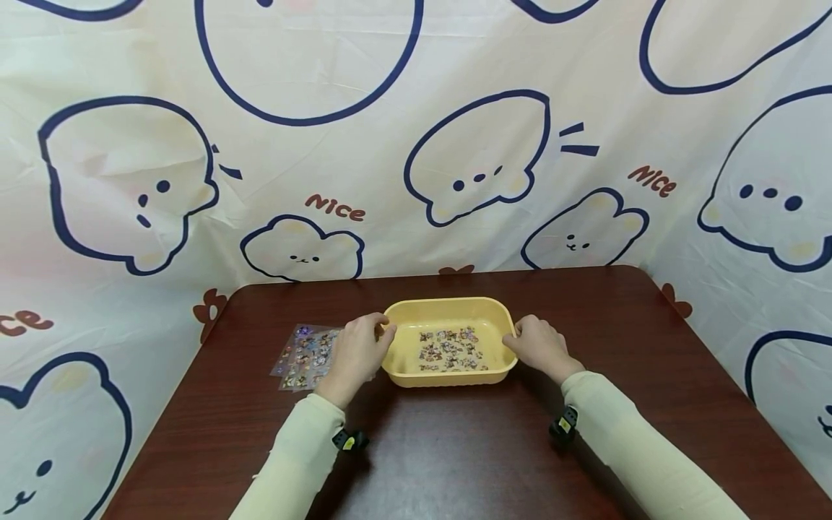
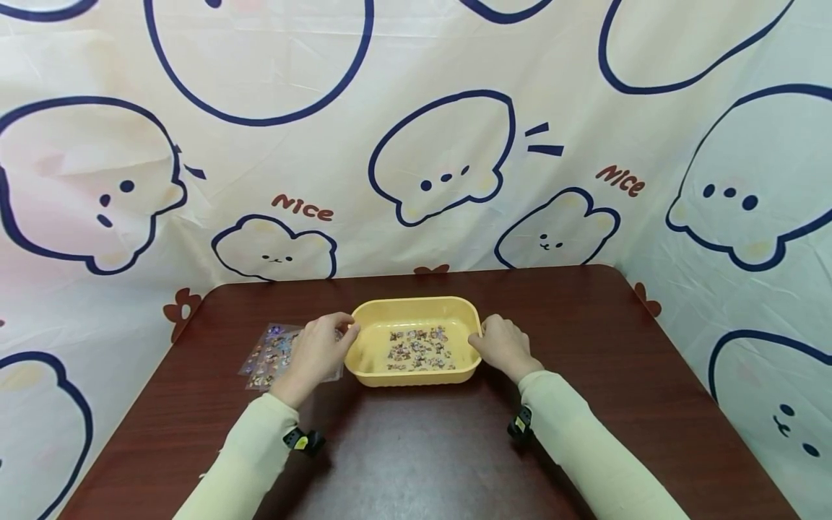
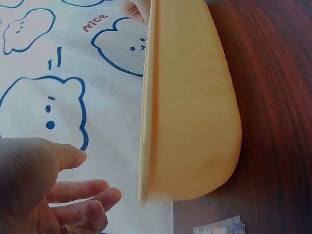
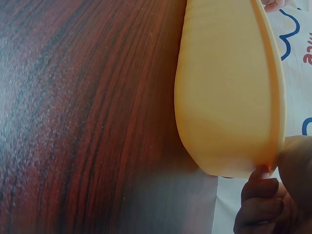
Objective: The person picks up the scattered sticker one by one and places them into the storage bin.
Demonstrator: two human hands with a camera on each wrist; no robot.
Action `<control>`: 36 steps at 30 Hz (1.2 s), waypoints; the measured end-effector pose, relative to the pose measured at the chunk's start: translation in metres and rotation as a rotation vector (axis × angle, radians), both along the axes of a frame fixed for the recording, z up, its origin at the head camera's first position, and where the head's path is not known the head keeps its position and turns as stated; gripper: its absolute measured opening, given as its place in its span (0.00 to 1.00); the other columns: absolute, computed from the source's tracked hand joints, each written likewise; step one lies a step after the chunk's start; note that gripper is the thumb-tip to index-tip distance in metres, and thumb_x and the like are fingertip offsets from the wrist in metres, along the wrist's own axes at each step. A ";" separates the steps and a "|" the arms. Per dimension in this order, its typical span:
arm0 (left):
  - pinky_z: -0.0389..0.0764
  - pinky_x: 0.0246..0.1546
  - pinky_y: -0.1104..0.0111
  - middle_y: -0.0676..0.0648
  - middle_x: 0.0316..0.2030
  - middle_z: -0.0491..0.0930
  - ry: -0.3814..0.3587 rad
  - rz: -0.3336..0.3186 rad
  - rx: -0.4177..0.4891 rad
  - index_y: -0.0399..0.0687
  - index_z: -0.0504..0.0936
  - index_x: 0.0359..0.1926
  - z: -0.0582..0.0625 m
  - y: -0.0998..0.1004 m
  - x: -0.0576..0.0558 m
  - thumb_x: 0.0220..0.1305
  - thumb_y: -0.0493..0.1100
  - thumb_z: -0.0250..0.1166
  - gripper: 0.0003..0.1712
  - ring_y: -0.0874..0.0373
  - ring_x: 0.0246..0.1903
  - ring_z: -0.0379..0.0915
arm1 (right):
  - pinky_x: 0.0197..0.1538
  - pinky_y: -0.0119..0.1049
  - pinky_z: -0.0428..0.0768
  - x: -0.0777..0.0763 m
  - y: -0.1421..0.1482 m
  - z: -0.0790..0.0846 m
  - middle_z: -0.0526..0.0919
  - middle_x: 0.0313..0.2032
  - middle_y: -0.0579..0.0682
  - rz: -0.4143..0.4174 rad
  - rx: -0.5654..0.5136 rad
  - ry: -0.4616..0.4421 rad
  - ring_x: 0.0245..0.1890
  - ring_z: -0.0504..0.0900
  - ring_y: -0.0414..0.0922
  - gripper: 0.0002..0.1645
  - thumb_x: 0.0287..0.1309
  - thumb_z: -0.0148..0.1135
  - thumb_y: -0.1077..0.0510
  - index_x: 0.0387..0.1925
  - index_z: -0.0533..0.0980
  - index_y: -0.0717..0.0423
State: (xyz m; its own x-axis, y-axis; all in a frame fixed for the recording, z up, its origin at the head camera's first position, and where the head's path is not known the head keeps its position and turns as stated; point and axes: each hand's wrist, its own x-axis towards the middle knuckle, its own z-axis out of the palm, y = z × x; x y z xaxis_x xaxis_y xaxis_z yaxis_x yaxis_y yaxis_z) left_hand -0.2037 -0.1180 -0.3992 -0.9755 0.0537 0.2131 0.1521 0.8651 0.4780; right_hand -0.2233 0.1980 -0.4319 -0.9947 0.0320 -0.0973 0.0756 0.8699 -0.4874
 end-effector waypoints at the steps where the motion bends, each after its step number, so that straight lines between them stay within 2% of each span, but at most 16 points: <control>1: 0.73 0.25 0.66 0.46 0.36 0.87 -0.002 0.000 0.002 0.47 0.86 0.50 0.000 -0.001 0.000 0.70 0.52 0.63 0.17 0.57 0.28 0.78 | 0.21 0.34 0.65 0.000 0.000 0.000 0.68 0.13 0.44 -0.001 0.000 0.000 0.16 0.71 0.42 0.23 0.60 0.59 0.52 0.12 0.65 0.49; 10: 0.79 0.31 0.60 0.47 0.39 0.88 -0.009 0.028 0.005 0.47 0.86 0.50 0.003 -0.009 0.003 0.70 0.52 0.63 0.17 0.55 0.31 0.80 | 0.22 0.34 0.66 0.000 0.000 0.001 0.69 0.13 0.44 -0.001 -0.001 -0.002 0.17 0.72 0.42 0.22 0.60 0.59 0.52 0.12 0.66 0.49; 17: 0.77 0.30 0.62 0.48 0.39 0.87 -0.030 0.052 0.017 0.48 0.86 0.49 0.002 -0.016 0.005 0.70 0.53 0.63 0.17 0.55 0.31 0.80 | 0.22 0.34 0.67 0.000 0.000 0.001 0.71 0.14 0.44 -0.001 -0.008 -0.009 0.17 0.73 0.42 0.22 0.61 0.59 0.51 0.13 0.67 0.50; 24: 0.78 0.31 0.59 0.48 0.38 0.88 -0.021 0.064 0.016 0.49 0.86 0.48 0.003 -0.022 0.007 0.70 0.53 0.63 0.16 0.53 0.32 0.81 | 0.21 0.33 0.66 0.000 0.000 0.000 0.70 0.13 0.44 -0.004 -0.008 -0.005 0.17 0.72 0.42 0.23 0.61 0.59 0.52 0.13 0.66 0.49; 36: 0.69 0.24 0.67 0.48 0.37 0.87 -0.060 0.082 0.006 0.50 0.86 0.49 0.001 -0.028 0.008 0.71 0.55 0.62 0.17 0.56 0.28 0.76 | 0.22 0.34 0.66 0.000 0.000 0.000 0.71 0.14 0.44 -0.011 -0.005 -0.010 0.17 0.73 0.42 0.22 0.61 0.59 0.52 0.13 0.67 0.50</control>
State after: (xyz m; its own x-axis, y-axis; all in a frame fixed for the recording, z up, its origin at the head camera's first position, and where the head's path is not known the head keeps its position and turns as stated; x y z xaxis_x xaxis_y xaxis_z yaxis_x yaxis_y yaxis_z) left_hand -0.1954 -0.1463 -0.3986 -0.9876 -0.0278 0.1545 0.0521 0.8706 0.4893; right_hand -0.2233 0.1980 -0.4323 -0.9933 0.0425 -0.1074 0.0902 0.8667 -0.4906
